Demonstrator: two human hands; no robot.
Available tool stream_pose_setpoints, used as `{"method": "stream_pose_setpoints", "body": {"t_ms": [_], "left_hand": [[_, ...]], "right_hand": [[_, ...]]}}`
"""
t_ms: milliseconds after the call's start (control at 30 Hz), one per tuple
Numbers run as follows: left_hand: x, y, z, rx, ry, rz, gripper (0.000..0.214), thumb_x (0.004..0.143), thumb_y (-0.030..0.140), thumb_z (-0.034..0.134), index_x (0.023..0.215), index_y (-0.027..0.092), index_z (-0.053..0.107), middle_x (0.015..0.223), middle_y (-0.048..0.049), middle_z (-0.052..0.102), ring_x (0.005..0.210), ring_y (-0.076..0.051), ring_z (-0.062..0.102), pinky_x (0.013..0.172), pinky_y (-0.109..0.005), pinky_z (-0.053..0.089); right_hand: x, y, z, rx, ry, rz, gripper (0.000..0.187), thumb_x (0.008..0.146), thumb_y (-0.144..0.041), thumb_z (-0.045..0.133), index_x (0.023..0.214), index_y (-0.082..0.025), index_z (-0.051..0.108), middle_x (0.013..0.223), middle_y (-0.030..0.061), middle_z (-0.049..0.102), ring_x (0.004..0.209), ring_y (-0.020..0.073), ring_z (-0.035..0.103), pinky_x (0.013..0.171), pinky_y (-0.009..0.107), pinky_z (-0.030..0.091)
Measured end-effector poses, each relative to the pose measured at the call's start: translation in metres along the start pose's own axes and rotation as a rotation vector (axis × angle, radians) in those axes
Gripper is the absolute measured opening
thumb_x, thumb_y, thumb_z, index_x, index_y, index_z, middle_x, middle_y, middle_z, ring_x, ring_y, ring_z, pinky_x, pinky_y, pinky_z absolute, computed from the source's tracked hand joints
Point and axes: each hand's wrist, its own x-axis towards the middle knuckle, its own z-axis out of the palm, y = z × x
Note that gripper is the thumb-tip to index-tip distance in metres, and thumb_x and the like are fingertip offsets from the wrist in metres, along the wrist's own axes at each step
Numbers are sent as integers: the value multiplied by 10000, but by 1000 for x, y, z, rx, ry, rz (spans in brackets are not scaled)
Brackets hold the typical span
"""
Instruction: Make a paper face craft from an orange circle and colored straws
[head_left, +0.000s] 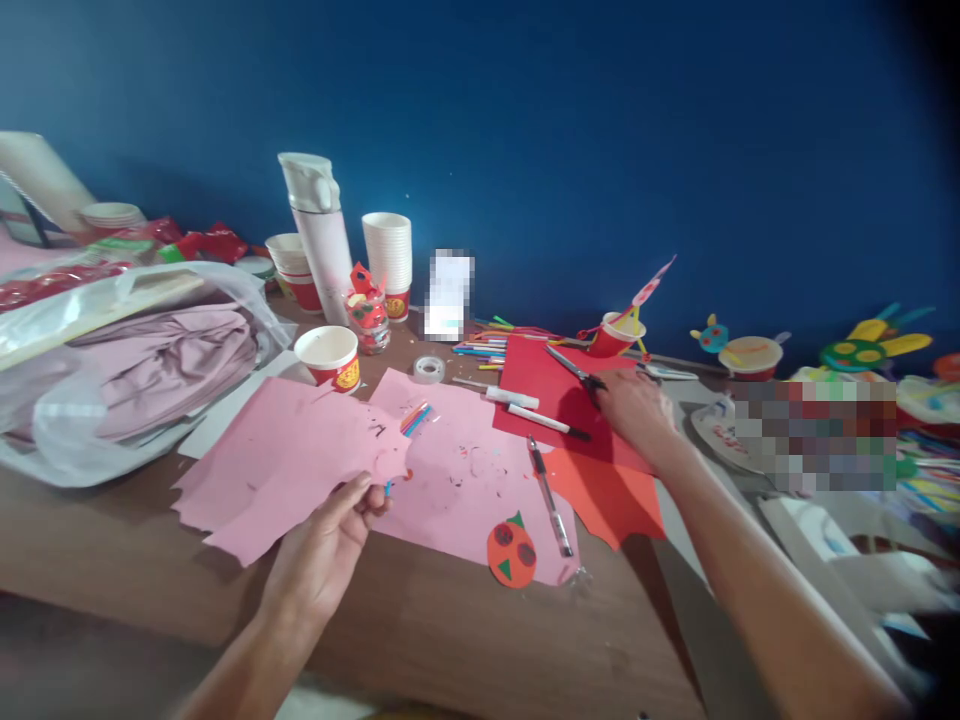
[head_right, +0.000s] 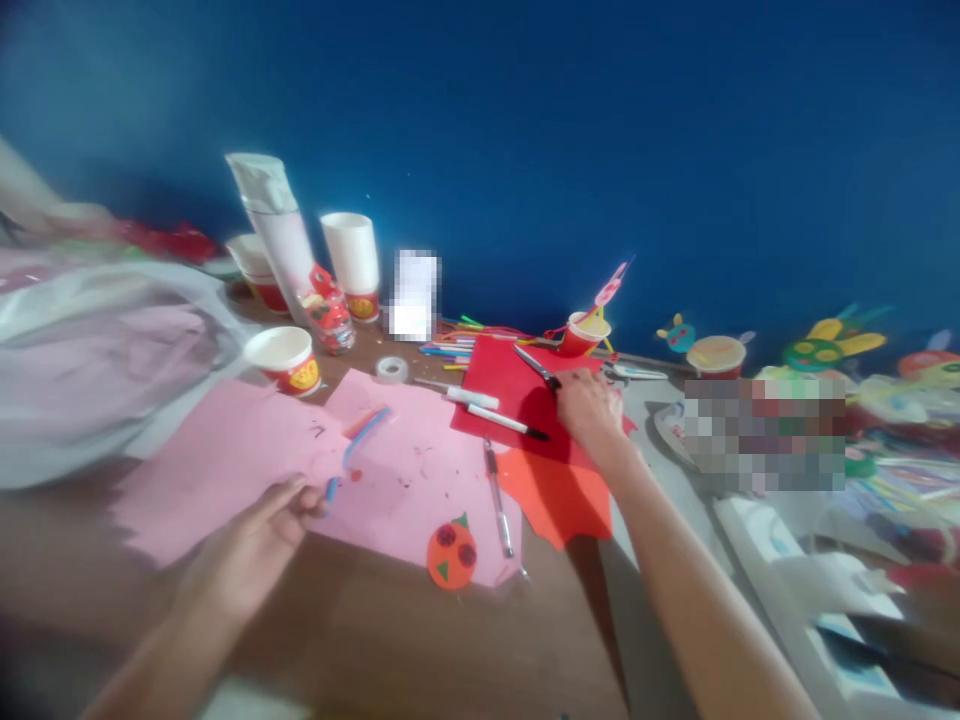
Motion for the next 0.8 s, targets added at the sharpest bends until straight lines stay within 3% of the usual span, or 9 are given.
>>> {"method": "stream_pose_setpoints", "body": {"t_ms": [67,133,400,633,733,800], "left_hand": [[-2,0,3,5,2,2,129,619,112,709,587,136,586,575,15,546,594,-108,528,597,-222,497],[-4,0,7,11,-8,6,151,606,142,732,589,136,583,567,20,536,582,-105,514,574,-217,481],[-10,0,19,32,21,60,202,567,214,757,580,144,568,554,39,496,590,-104,482,621,-249,451],[-16,0,23,34,46,122,181,595,243,740,553,159,585,598,19,529,645,-117,515,700,-253,455],[-17,4,30,47,40,141,159,634,253,712,551,180,598,610,20,527,658,-121,517,721,-255,462],[-18,9,39,62,47,149,130,652,243,701,565,191,620,629,14,548,671,-130,524,709,-255,462]], "right_hand": [[13,6,4,-15,-70,61,351,810,-209,457,1125,-145,598,1038,189,620,949,340,591,716,409,451],[22,9,8,-23,-119,91,400,774,-216,494,1162,-161,572,1092,201,593,918,367,603,672,422,452],[30,11,4,25,-238,97,363,722,-319,571,1052,-174,617,977,212,647,912,392,602,659,428,408],[17,20,-21,223,-79,132,391,684,-291,602,1064,-202,580,901,195,662,884,406,607,691,485,405],[-7,7,-34,439,23,70,414,737,-289,552,1145,-250,498,1009,123,662,965,297,605,788,426,432],[-29,-15,-41,648,41,-25,398,821,-281,412,1217,-264,390,1002,79,662,894,206,634,741,338,483]]}}
